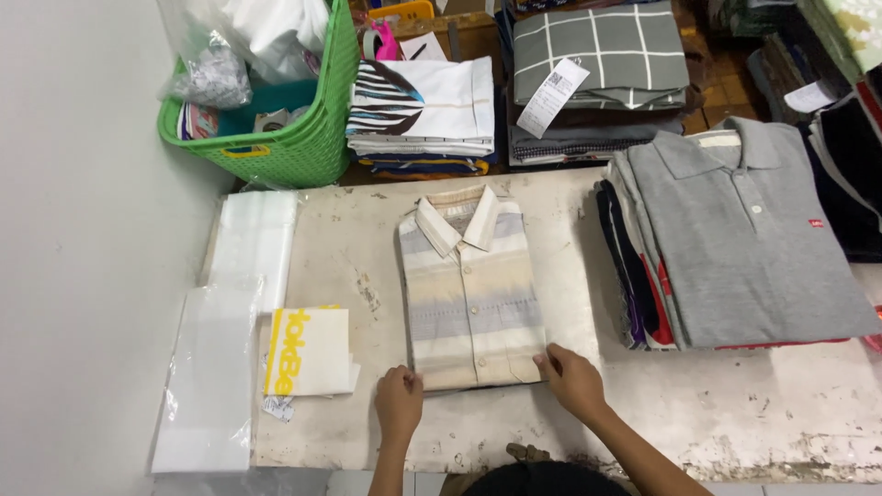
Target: The person is neatly folding various shirts and t-shirts and organizing them into stacks on a work surface.
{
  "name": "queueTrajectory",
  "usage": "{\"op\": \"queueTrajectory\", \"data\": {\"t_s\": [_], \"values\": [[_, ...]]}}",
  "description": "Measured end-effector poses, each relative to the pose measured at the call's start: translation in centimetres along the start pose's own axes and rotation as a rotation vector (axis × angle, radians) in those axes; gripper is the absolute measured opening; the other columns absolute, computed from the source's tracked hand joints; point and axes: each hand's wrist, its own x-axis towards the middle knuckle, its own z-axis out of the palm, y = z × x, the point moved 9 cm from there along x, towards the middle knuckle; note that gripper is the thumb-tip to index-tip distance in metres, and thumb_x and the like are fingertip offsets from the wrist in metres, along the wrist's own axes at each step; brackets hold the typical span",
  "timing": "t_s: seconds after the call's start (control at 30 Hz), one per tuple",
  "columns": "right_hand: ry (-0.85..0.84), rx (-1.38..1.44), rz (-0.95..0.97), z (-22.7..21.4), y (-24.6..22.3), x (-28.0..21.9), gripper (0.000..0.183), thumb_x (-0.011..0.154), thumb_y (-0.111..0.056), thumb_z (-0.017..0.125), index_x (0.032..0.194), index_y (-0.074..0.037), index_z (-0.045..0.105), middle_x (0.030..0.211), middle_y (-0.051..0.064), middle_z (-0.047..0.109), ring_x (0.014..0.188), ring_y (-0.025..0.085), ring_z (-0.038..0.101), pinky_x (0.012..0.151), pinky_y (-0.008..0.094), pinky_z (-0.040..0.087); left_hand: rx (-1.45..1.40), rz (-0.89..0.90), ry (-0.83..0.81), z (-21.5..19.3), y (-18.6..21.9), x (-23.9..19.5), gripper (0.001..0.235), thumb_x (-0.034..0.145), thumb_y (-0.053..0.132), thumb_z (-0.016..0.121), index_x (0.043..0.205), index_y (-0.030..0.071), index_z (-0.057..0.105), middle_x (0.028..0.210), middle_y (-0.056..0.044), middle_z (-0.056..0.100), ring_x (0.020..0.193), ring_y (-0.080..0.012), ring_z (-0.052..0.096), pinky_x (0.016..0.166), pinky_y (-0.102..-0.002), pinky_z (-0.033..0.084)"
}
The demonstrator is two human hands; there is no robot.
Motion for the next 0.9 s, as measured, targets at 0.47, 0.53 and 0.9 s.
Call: {"op": "queueTrajectory", "data": {"t_s": [0.47,0.53,0.9], "values": [[0.309,-0.387,-0.461,-5.8,-19.5,3.9,0.056,0.098,-0.043,0.055,0.151,-0.029,0.045,0.163,0.011,0.033,0.151,0.036,0.025,0.114,0.058,0.027,0.366,0.581,-0.081,5.7,17.8,-0.2,0.079,0.102,0.051,0.052,0.164,0.021,0.015,0.172,-0.010,0.005,0.154,-0.0495,0.001,0.108,-0.080,0.012],[0.348,-0.365,-0.533,-4.2,-22.5,5.9,0.058,0.101,-0.047,0.051,0.156,-0.034,0.040,0.170,0.012,0.021,0.157,0.037,0.012,0.121,0.061,0.015,0.474,0.492,-0.265,7.4,16.6,-0.1,0.084,0.102,0.045,0.052,0.164,0.013,0.006,0.172,-0.014,-0.002,0.152,-0.0518,-0.009,0.112,-0.079,0.005],[-0.340,-0.446,-0.436,5.5,-17.3,16.3,0.065,0.106,-0.043,0.044,0.164,-0.036,0.017,0.174,-0.002,-0.002,0.158,0.035,-0.008,0.117,0.072,0.007,0.286,0.599,-0.123,6.2,16.8,1.1,0.081,0.090,0.060,0.063,0.156,0.017,0.042,0.167,-0.009,0.019,0.148,-0.0534,-0.002,0.098,-0.087,0.015]]}}
